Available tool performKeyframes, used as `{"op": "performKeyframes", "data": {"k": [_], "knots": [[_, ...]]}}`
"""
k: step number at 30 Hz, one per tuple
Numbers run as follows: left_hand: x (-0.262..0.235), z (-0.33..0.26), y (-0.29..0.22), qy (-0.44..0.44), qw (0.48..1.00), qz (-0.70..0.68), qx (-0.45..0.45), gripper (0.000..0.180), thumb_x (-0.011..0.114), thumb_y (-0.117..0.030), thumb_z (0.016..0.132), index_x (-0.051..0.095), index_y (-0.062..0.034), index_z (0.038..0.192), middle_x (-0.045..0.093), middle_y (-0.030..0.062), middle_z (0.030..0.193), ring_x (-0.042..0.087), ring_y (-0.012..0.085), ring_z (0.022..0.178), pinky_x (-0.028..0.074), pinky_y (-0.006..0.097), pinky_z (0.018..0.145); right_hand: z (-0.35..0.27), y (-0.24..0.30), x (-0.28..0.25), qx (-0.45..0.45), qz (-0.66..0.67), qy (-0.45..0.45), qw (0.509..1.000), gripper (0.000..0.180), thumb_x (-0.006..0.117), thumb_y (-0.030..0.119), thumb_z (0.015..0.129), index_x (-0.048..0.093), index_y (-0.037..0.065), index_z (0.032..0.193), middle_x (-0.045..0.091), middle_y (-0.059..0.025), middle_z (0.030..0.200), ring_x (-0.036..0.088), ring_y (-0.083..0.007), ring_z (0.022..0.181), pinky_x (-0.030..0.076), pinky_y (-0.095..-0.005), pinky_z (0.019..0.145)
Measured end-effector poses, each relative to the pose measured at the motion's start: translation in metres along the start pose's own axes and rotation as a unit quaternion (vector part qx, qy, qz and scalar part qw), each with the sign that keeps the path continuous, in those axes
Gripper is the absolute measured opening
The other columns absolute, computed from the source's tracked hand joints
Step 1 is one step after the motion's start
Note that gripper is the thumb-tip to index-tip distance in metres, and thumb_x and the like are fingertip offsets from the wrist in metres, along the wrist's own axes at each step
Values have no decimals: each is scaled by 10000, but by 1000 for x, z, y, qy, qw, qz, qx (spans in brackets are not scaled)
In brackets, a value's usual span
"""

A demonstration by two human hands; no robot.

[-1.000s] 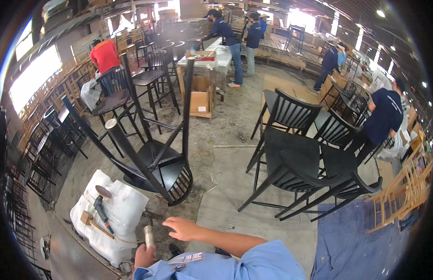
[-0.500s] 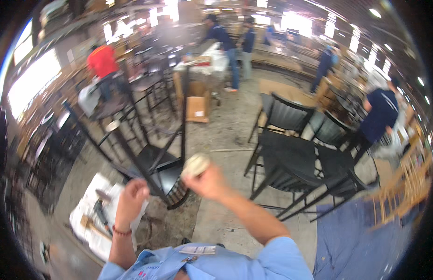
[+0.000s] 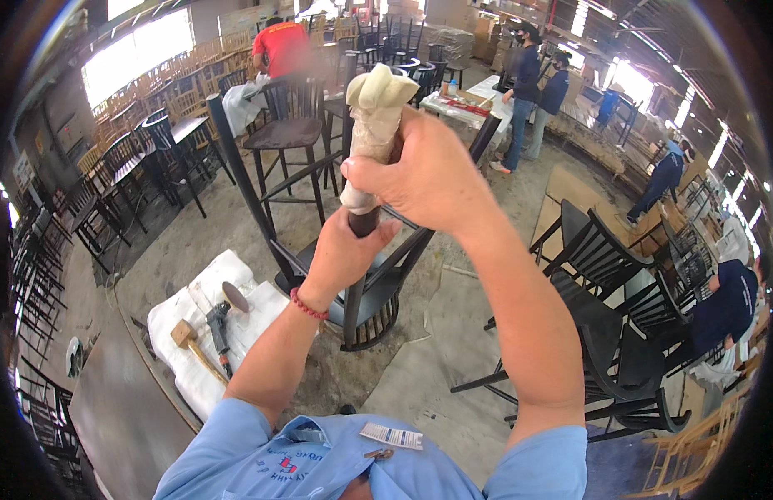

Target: The person picks up a black wooden chair, flips it upside down, and uses a power sander to smooth the legs. After sanding, the person wipes the legs with a cloth and places the chair upright. The process is repeated for another chair in a workshop filled with stacked chairs and other workers.

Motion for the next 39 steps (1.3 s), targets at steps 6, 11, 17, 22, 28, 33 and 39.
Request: {"op": "performKeyframes", "data": {"k": [6,11,17,22,28,33,39], "knots": [[1,-1,2,13,1000,-16,-1,419,748,-272,810,604,-18,1111,667,126,868,621,201,760,490,326,728,5,-12,-16,13,-74,-64,995,358,710,198,759,587,-45,993,669,-91,833,637,-136,732,526,-306,696],[5,-2,-2,21,999,-39,16,376,747,-263,814,604,-21,1064,647,100,812,578,172,711,482,326,699,-2,-17,-18,17,-51,-89,995,343,710,166,761,580,-44,1000,658,-79,831,643,-141,747,521,-301,683],[6,-2,6,25,997,-68,23,350,756,-265,812,600,-25,1014,630,91,778,547,158,676,471,318,666,-6,-23,-23,5,-144,-161,976,292,712,138,750,581,-32,949,647,-71,789,633,-145,660,521,-300,612],[1,-4,3,17,998,-49,38,343,754,-253,808,594,-20,1003,628,109,769,551,171,668,472,324,661,-10,-12,-7,31,0,-94,995,304,708,154,745,593,-33,955,680,-91,827,660,-163,739,534,-313,697],[2,-3,5,37,997,-61,34,371,746,-255,808,591,-17,1046,643,124,796,602,198,707,487,339,688,8,3,4,-62,-147,-74,984,340,703,184,748,586,-36,980,676,-105,857,662,-190,771,528,-343,723],[-2,1,4,37,996,-63,47,365,741,-255,811,592,-12,1039,637,121,783,583,192,679,482,320,669,8,5,2,-26,-37,-30,999,319,717,197,722,622,-24,932,669,-93,807,650,-192,754,520,-346,715],[3,8,11,134,990,-49,-5,260,757,-198,804,582,-36,908,599,2,749,523,81,683,450,259,648,0,-65,-97,32,5,-254,967,218,689,152,803,640,1,953,671,-68,830,623,-127,686,515,-261,603]]}}
Point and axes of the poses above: each hand's wrist, its own z-axis towards the middle knuckle, its own x-axis out of the palm, y = z × x, the point moved 6 cm from there along z, towards the middle knuckle
